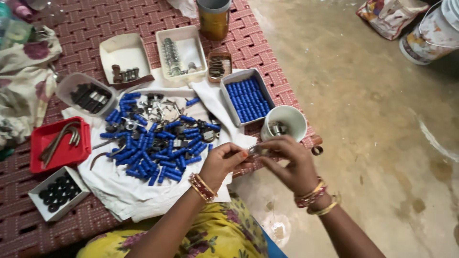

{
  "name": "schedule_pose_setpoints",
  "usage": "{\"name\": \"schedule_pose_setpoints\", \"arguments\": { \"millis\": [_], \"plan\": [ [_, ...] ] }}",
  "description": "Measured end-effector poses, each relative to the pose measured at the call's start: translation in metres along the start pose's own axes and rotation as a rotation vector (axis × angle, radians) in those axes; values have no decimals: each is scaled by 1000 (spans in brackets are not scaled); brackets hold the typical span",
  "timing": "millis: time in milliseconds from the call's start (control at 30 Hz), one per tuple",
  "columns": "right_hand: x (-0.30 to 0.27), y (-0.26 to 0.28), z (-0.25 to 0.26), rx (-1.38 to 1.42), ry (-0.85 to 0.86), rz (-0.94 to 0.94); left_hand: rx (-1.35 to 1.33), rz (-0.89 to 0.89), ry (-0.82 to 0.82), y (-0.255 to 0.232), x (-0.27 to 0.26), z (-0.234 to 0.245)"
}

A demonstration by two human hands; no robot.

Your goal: The person sorts blue plastic parts and metal clips from various containers and assembles them by hand while sitting on a bed.

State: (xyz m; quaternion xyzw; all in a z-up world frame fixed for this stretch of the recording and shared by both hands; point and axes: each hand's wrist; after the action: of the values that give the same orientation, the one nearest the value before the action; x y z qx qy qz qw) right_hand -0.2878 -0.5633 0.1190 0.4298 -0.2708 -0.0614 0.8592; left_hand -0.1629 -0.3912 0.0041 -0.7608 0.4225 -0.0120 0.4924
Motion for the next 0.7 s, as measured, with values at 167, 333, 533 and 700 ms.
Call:
{"name": "schedule_pose_setpoints", "arguments": {
  "millis": [167,333,533,700],
  "plan": [
    [11,-22,54,86,-197,-142,447,-385,31,9,24,-42],
    [20,-31,82,43,-279,-181,692,-373,-68,13,51,-69],
    [37,-43,82,-171,-113,-266,983,-617,-27,29,85,-67],
    [48,-70,74,-293,-13,-50,930,-670,-29,46,86,-58]
  ]
}}
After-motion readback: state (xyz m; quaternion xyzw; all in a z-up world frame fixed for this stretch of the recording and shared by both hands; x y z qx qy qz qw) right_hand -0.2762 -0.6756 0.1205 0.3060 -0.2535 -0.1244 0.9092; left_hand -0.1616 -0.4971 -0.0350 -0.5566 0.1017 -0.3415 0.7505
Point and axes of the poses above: each hand's wrist, its own x-axis towards the middle knuckle, its own z-axis out of the back of the hand, y = z × x, and after that the axes turned 9 degrees about -y, right-handed
